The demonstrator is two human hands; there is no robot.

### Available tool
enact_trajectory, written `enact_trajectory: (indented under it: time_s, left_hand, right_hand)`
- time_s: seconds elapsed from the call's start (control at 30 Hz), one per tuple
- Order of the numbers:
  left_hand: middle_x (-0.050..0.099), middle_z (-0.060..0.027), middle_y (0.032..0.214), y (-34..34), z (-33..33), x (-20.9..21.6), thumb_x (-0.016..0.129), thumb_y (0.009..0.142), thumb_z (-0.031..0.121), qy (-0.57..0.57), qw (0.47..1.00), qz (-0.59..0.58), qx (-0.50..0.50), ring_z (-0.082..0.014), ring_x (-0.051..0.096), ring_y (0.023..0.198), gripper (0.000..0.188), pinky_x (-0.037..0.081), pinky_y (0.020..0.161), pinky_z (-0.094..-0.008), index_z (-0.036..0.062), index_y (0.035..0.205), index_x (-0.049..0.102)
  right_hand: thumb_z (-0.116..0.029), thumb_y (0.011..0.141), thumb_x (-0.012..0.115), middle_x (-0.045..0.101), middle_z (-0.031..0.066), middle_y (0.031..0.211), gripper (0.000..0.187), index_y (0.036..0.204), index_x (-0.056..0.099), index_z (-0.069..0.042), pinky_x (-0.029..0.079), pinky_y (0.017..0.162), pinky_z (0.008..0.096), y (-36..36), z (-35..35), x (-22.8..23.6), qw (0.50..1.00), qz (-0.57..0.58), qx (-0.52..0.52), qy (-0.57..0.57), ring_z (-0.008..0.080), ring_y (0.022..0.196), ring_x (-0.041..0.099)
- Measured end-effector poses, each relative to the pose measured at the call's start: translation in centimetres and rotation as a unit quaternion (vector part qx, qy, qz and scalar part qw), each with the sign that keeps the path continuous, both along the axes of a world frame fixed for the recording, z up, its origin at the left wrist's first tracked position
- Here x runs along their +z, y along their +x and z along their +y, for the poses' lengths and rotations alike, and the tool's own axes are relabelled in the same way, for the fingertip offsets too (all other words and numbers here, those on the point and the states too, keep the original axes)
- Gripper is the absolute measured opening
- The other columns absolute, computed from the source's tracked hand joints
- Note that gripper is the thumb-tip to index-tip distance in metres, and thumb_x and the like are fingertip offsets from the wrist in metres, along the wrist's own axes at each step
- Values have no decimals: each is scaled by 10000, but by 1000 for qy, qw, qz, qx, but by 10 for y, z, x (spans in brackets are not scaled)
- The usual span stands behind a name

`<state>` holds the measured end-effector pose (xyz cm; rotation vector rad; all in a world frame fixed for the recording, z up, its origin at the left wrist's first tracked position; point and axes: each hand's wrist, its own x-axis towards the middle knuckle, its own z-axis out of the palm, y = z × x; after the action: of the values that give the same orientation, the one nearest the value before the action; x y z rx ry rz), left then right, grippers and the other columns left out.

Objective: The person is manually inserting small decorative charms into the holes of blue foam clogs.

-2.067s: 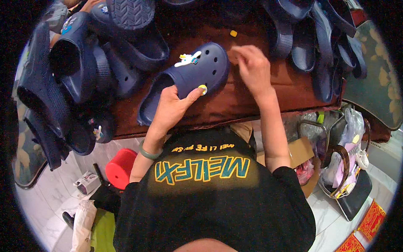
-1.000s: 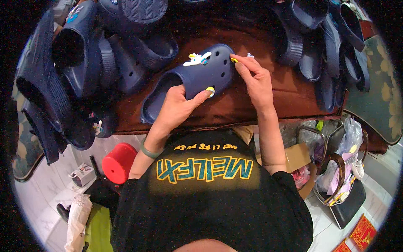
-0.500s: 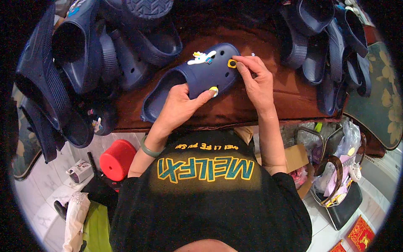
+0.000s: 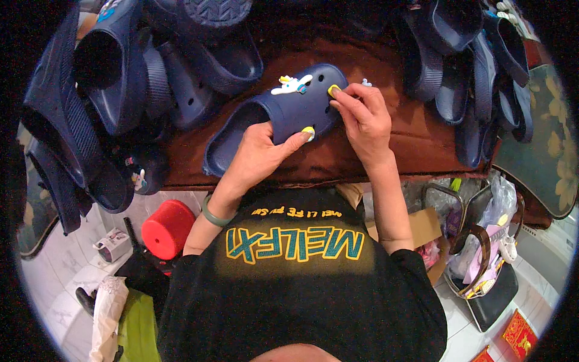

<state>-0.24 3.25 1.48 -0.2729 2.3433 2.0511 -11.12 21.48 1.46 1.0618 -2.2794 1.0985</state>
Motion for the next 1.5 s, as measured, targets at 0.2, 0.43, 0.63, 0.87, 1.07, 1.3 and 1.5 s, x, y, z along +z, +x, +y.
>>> enact_trajectory:
  time_s: [0.2, 0.43, 0.63, 0.87, 1.07, 1.3, 1.5]
  left_hand:
    - [678, -222, 757, 0, 0, 1, 694, 848, 325, -6, 1000, -11, -5, -306, 697, 715, 375, 519, 650, -365, -38, 940, 695]
    - [666, -215, 719, -1, 1, 2, 695, 851, 324, 5, 1000, 7, 7, -289, 681, 657, 365, 504, 615, -357, -36, 913, 698]
    - [653, -218, 696, -1, 0, 0, 693, 855, 327, -7, 1000, 7, -5, -296, 670, 634, 367, 493, 596, -366, -38, 899, 695]
    - [708, -41, 944, -2, -4, 6, 714, 873, 210, -35, 995, -79, -53, -77, 607, 835, 302, 492, 758, -252, -20, 1065, 680]
    - [643, -222, 680, -1, 1, -4, 702, 847, 339, -25, 999, 20, 3, -313, 656, 615, 390, 485, 581, -373, -51, 865, 684]
    - [655, -215, 697, -1, -1, 1, 704, 847, 319, 10, 1000, 3, -9, -300, 664, 628, 369, 491, 597, -371, -46, 896, 688]
    - [664, -223, 719, -1, 0, 6, 698, 849, 297, 8, 1000, 3, -1, -299, 685, 672, 351, 505, 620, -363, -49, 911, 686]
  right_hand:
    - [-32, 728, 767, 630, 55, 909, 215, 934, 740, -86, 489, 738, 299, -17, 6, 11, 981, -190, 16, -25, 199, 860, 579]
    - [-7, 678, 766, 598, 50, 934, 175, 833, 693, -38, 456, 808, 303, -49, 1, 40, 965, -201, 99, 136, 187, 953, 543]
    - [-87, 661, 797, 566, 48, 1002, 257, 870, 648, -77, 449, 806, 322, -63, -10, 54, 920, -307, 121, 212, 222, 920, 538]
    - [-90, 670, 789, 549, 92, 1154, 256, 872, 633, -64, 443, 871, 307, -54, -10, 45, 934, -278, 126, 185, 243, 1056, 557]
    - [-104, 711, 761, 548, 100, 1186, 203, 858, 630, -57, 448, 887, 333, -22, -11, 13, 961, -273, 6, 40, 255, 1079, 554]
    - [-111, 787, 743, 539, 64, 1208, 177, 944, 678, -62, 465, 811, 272, -8, -8, 11, 942, -328, -28, -57, 151, 1022, 564]
    - [-103, 809, 730, 533, 79, 1246, 156, 952, 691, -54, 443, 889, 280, -28, 4, 21, 911, -410, 32, -37, 165, 1139, 524]
